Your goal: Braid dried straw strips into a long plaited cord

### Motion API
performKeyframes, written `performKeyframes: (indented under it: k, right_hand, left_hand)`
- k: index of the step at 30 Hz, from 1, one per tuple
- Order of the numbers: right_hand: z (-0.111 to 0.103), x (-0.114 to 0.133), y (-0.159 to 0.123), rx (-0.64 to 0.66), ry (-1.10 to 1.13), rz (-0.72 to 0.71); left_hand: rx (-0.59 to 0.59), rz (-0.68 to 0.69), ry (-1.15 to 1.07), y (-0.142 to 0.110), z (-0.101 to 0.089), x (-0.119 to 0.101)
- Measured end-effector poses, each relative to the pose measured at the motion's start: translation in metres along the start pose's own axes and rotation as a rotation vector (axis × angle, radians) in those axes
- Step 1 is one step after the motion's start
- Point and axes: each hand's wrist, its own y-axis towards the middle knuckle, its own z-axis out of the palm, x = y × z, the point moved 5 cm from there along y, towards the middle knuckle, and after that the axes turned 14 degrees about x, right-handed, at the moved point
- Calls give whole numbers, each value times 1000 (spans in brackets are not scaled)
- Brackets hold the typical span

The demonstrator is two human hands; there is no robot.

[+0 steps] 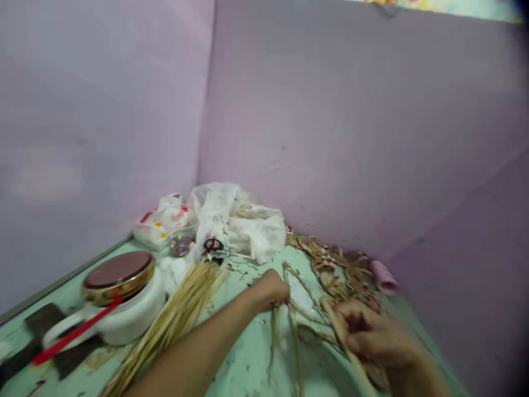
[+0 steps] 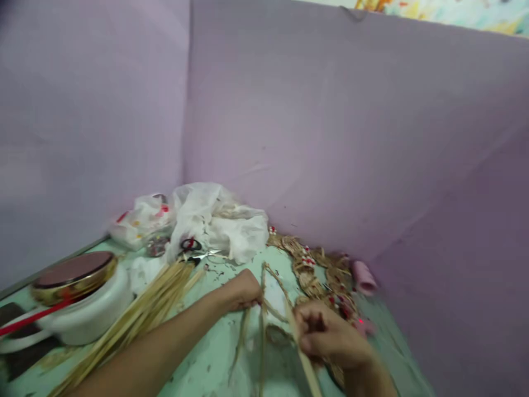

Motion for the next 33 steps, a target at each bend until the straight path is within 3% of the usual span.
performKeyframes:
  k: [3, 9, 13, 17, 26, 30, 33]
  right_hand:
    - [1, -13, 15, -24, -201, 126]
    - [-16, -13, 38, -153, -487, 216]
    - [-24, 0, 28, -287, -670, 160]
    - [-29, 3, 17, -355, -718, 165]
    - [-35, -23, -5, -315, -767, 455]
    - [-30, -18, -9, -409, -891, 609]
    - [-33, -12, -20, -424, -923, 610]
  left_hand:
    - [25, -37, 83, -6, 0, -7]
    - [49, -33, 178, -8, -3, -10]
    - [72, -26, 195, -5, -3, -9]
    - [75, -55, 205, -4, -5, -8]
    - [114, -70, 179, -7, -3, -11]
    - [120, -39, 207, -3, -6, -8]
    - [125, -34, 217, 0, -8, -5]
